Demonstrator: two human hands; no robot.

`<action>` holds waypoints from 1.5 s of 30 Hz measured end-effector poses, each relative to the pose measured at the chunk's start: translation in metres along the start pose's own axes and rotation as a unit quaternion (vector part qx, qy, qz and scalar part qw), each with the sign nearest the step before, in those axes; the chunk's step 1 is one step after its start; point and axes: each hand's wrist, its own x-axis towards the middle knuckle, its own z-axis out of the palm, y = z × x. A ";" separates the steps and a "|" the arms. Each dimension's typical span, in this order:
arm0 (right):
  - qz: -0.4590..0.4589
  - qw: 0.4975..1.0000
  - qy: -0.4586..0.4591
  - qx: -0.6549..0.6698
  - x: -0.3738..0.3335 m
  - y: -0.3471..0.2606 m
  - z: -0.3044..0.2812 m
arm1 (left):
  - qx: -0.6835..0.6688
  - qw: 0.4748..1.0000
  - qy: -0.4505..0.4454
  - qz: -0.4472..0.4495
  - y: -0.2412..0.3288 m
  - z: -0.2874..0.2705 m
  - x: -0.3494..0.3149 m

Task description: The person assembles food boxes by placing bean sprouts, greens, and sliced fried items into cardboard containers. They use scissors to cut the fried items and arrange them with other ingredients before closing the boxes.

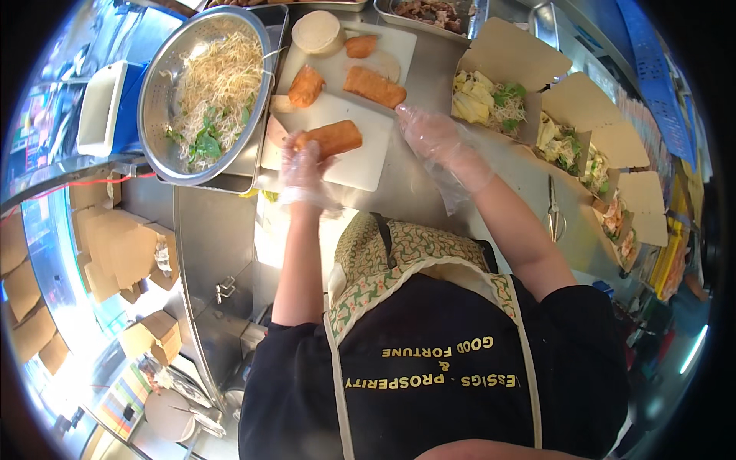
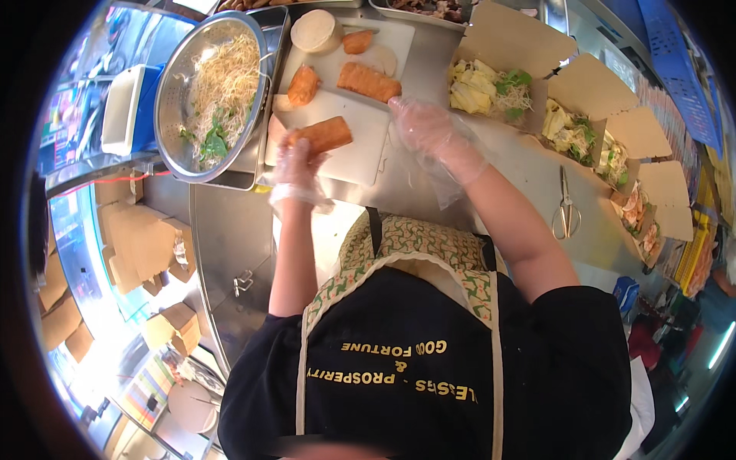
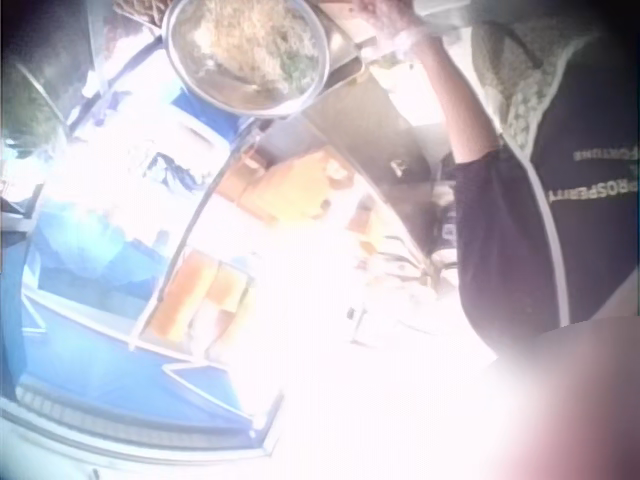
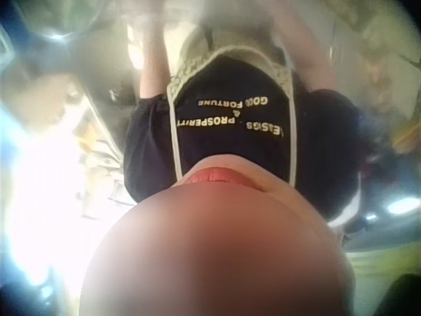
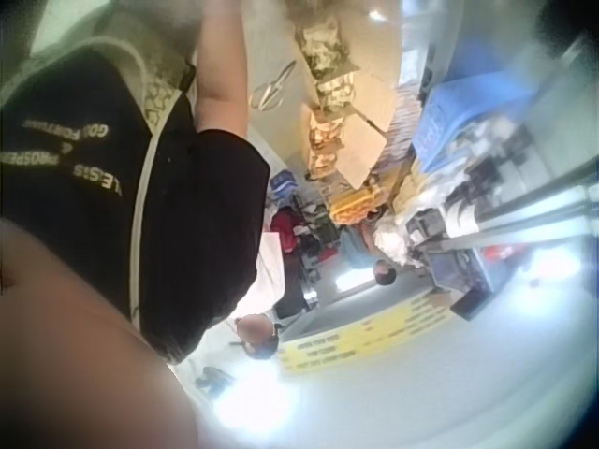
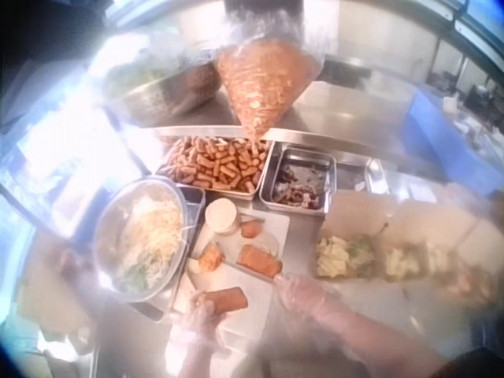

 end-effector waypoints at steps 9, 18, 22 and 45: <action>0.001 0.992 -0.094 0.085 -0.029 -0.034 -0.036 | 0.753 0.617 0.016 0.226 -0.007 0.008 -0.021; 0.069 0.966 -0.190 0.163 -0.065 -0.057 -0.058 | 0.826 0.516 -0.167 0.157 0.008 0.045 -0.004; -0.099 0.980 -0.075 0.157 -0.073 -0.045 -0.041 | 0.841 0.477 -0.178 0.182 0.000 0.044 0.004; 0.029 0.968 -0.212 0.128 -0.051 -0.059 -0.019 | 0.854 0.426 -0.214 0.210 0.005 0.033 0.006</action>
